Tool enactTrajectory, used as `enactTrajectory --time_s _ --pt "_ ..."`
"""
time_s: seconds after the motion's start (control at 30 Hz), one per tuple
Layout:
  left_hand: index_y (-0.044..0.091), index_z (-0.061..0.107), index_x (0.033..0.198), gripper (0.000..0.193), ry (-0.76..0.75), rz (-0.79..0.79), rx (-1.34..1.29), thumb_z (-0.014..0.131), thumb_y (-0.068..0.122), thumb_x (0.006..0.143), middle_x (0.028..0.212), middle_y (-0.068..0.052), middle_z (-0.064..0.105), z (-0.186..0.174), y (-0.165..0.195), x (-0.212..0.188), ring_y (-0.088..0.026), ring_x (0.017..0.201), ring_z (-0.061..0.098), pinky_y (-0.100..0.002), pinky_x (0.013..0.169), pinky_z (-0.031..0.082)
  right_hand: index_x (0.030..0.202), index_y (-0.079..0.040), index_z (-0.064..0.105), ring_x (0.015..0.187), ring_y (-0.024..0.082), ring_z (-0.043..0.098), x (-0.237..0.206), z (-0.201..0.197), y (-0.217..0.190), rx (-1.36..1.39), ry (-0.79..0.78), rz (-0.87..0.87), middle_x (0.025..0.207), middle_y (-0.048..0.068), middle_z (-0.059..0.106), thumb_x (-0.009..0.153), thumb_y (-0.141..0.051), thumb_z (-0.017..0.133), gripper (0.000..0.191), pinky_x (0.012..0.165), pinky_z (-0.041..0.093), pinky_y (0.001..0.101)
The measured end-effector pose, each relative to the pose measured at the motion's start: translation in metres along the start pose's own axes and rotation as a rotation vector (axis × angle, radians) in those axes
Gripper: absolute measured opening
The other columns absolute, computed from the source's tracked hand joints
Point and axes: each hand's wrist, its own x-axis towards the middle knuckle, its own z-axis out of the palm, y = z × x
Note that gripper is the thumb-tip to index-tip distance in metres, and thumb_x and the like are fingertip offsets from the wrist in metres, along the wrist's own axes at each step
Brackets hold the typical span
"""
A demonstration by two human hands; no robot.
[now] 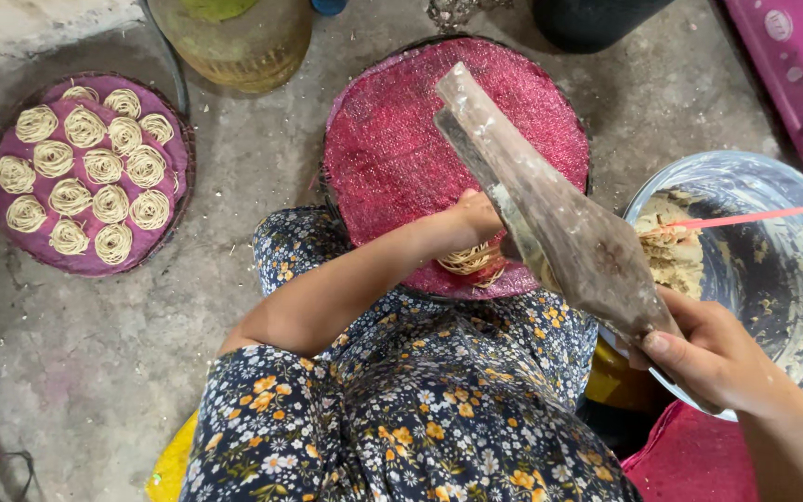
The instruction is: The person sits on the floor and uses a manual wooden lever press to extrude dough into noodle strands. They load dough into the press with a spatula, press the lever to squeeze noodles onto round trays, coil the strands into nests by hand, and cover filled trays with a pink mesh sheet.
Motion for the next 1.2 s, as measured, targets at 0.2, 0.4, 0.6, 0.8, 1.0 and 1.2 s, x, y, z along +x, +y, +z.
enactTrajectory --time_s 0.2,0.4,0.6,0.8,1.0,1.2 --pt "0.017 0.068 0.136 0.074 -0.077 -0.268 -0.252 0.025 0.064 0.1 0.13 -0.008 0.07 -0.002 -0.006 -0.028 -0.028 0.133 0.055 -0.045 0.117 0.032 0.14 0.004 0.058 0.083 0.015 0.063 0.007 -0.003 0.005 -0.036 0.04 -0.071 0.093 0.011 0.071 0.089 -0.039 0.067 0.068 0.072 0.051 0.0294" --pt "0.015 0.069 0.132 0.086 0.042 -0.218 0.006 0.018 0.073 0.095 0.119 -0.007 0.083 -0.018 0.029 -0.047 -0.032 0.133 0.046 -0.051 0.12 0.02 0.124 0.006 0.065 0.079 0.017 0.063 0.013 -0.009 0.012 -0.035 0.117 -0.082 0.091 0.013 0.072 0.093 -0.041 0.066 0.057 0.066 0.049 0.031" --pt "0.028 0.062 0.142 0.07 0.032 -0.05 0.531 0.026 0.068 0.098 0.169 -0.007 0.021 -0.031 0.027 -0.088 -0.036 0.144 0.028 -0.055 0.115 0.023 0.121 0.005 0.064 0.081 0.016 0.067 0.015 -0.008 0.009 -0.024 0.142 -0.164 0.093 0.012 0.072 0.092 -0.052 0.064 0.065 0.069 0.052 0.0301" --pt "0.015 0.035 0.166 0.082 0.477 0.051 0.821 0.02 0.069 0.106 0.176 -0.009 0.012 -0.086 0.037 -0.103 -0.037 0.154 0.02 -0.062 0.119 0.015 0.12 0.006 0.066 0.07 0.016 0.062 0.036 0.009 -0.008 0.002 0.009 -0.148 0.086 0.012 0.071 0.093 -0.057 0.061 0.069 0.059 0.049 0.0301" --pt "0.016 0.052 0.139 0.077 0.117 0.843 -1.503 0.031 0.076 0.096 0.135 -0.011 0.066 -0.188 0.059 -0.096 -0.029 0.13 0.061 -0.049 0.112 0.045 0.128 0.001 0.059 0.067 0.015 0.062 0.093 0.049 -0.032 0.115 -0.357 -0.097 0.084 0.013 0.071 0.1 -0.051 0.047 0.061 0.061 0.051 0.0287" --pt "0.015 0.051 0.13 0.065 0.397 0.714 -1.561 0.041 0.071 0.098 0.074 -0.001 0.041 -0.201 0.049 -0.111 -0.019 0.067 0.048 -0.041 0.077 0.05 0.109 0.003 0.064 0.069 0.015 0.064 0.139 0.058 -0.058 0.018 -0.275 0.058 0.083 0.01 0.068 0.104 -0.041 0.041 0.05 0.062 0.053 0.03"
